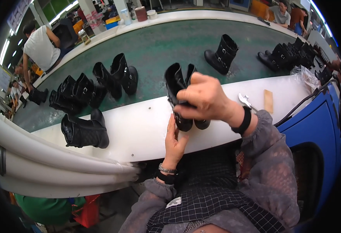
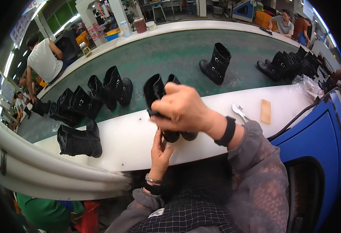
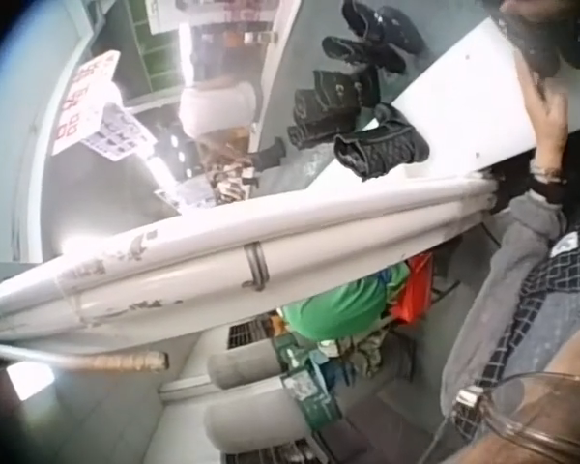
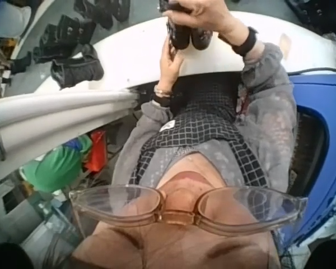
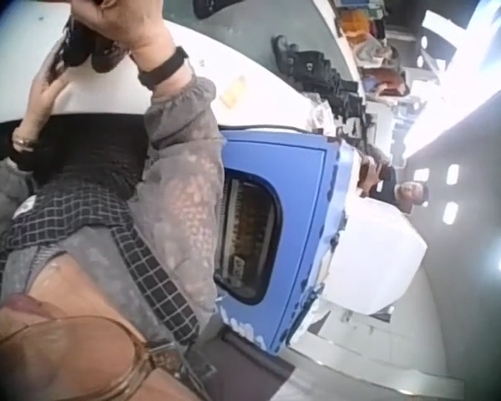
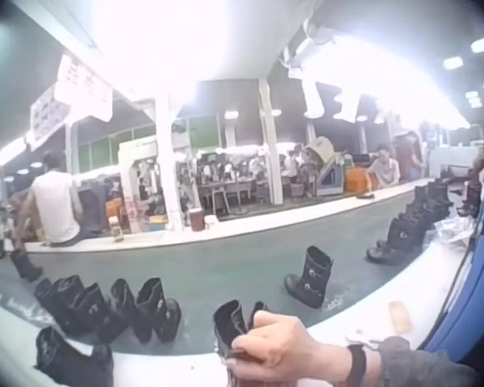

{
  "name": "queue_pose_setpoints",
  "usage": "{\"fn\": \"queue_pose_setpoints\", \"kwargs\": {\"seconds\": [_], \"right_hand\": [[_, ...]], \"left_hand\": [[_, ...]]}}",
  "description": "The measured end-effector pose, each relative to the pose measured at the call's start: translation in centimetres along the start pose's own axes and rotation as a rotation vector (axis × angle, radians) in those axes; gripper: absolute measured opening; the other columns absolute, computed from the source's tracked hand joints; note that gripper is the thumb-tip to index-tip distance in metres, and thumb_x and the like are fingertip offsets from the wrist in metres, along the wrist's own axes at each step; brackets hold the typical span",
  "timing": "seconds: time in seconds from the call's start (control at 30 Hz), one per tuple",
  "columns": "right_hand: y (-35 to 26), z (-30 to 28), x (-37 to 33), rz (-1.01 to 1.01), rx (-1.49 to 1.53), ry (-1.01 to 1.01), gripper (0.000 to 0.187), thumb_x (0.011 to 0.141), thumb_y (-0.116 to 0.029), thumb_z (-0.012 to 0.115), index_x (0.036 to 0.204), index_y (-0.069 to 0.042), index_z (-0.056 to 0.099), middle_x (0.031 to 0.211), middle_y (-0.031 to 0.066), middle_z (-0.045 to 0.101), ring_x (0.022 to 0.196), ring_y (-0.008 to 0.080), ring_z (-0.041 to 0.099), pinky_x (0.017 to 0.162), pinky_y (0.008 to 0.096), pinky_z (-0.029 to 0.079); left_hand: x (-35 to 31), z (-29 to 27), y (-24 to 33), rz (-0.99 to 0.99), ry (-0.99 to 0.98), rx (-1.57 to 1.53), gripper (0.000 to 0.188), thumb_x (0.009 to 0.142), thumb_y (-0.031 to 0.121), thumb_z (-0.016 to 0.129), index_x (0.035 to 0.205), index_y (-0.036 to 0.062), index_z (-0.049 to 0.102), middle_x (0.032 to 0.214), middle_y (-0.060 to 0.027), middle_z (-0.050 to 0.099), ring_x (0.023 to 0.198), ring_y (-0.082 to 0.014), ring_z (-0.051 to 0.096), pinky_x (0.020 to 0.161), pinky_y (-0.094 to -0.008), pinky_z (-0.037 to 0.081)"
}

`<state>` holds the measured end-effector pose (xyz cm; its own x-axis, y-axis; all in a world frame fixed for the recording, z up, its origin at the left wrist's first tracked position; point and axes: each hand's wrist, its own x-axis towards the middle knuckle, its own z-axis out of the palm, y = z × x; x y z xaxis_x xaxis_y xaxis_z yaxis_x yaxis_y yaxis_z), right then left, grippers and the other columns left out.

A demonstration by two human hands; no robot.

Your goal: Inspecting and aligning manufactured boots on a conveyor belt in a shoe factory.

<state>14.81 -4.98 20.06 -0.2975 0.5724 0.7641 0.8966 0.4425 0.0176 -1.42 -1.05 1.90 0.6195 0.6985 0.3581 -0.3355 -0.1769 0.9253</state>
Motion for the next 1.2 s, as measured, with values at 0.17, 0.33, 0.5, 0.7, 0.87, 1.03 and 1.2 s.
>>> {"fn": "queue_pose_setpoints", "kwargs": {"seconds": [0.17,0.33,0.5,0.7,0.87,1.03,1.2], "right_hand": [[6.3,-1.5,3.4,0.391,0.075,0.054,0.027,0.075,-0.035,0.073,0.073,-0.008,0.069,0.06,0.0105,0.056,0.064,0.0252,0.051,0.056,0.0371,0.044],[11.3,-0.4,4.9,0.534,0.229,-0.008,0.037,0.073,-0.038,0.07,0.071,-0.001,0.065,0.058,0.0159,0.055,0.054,0.0266,0.052,0.056,0.0346,0.045],[12.9,-0.6,5.4,0.671,0.34,-0.102,0.031,0.076,-0.029,0.072,0.077,0.001,0.066,0.061,0.0115,0.057,0.057,0.0186,0.052,0.057,0.0319,0.043],[13.3,-0.1,5.8,0.62,0.273,-0.027,0.031,0.075,-0.03,0.072,0.075,0.001,0.067,0.058,0.0094,0.056,0.057,0.0203,0.052,0.057,0.0322,0.043],[14.1,2.1,7.7,0.558,0.174,-0.03,0.034,0.073,-0.031,0.068,0.065,0.001,0.063,0.058,0.0148,0.057,0.051,0.0249,0.049,0.055,0.0343,0.044],[14.2,6.5,10.6,0.068,-0.181,0.087,0.03,0.07,-0.026,0.064,0.05,-0.006,0.056,0.054,0.011,0.056,0.064,0.029,0.06,0.063,0.0406,0.05],[14.5,11.9,10.7,-0.086,-0.267,0.28,0.027,0.069,-0.025,0.068,0.05,-0.009,0.058,0.053,0.0064,0.054,0.062,0.0248,0.056,0.066,0.0353,0.047]], "left_hand": [[-1.2,-0.5,0.1,-0.042,-0.003,0.046,0.063,0.081,-0.002,0.055,0.141,-0.0003,0.038,0.144,-0.0171,0.04,0.131,-0.027,0.044,0.108,-0.0401,0.036],[-1.3,0.7,0.7,-0.032,-0.027,0.148,0.04,0.083,-0.002,0.055,0.122,-0.0037,0.059,0.137,-0.0179,0.047,0.123,-0.0261,0.051,0.103,-0.0389,0.044],[-1.3,1.4,0.7,-0.054,0.013,0.045,0.035,0.084,0.001,0.057,0.118,-0.0029,0.062,0.13,-0.0189,0.053,0.115,-0.0258,0.056,0.096,-0.0358,0.048],[-0.5,1.2,0.5,-0.049,-0.008,0.024,0.028,0.084,0.001,0.057,0.112,-0.0015,0.064,0.123,-0.0176,0.059,0.109,-0.0246,0.06,0.093,-0.0351,0.05],[-0.5,1.0,0.0,-0.044,-0.002,0.069,0.026,0.084,0.001,0.057,0.109,-0.0018,0.064,0.119,-0.0171,0.061,0.105,-0.0238,0.062,0.089,-0.0328,0.052],[-0.6,1.6,0.7,-0.061,-0.021,0.096,0.023,0.085,0.002,0.058,0.106,-0.0018,0.065,0.114,-0.0153,0.064,0.101,-0.0227,0.063,0.086,-0.0315,0.052],[-0.6,1.9,0.7,-0.093,-0.034,0.089,0.022,0.085,0.004,0.059,0.105,-0.0018,0.066,0.11,-0.0141,0.065,0.099,-0.022,0.064,0.086,-0.031,0.051]]}}
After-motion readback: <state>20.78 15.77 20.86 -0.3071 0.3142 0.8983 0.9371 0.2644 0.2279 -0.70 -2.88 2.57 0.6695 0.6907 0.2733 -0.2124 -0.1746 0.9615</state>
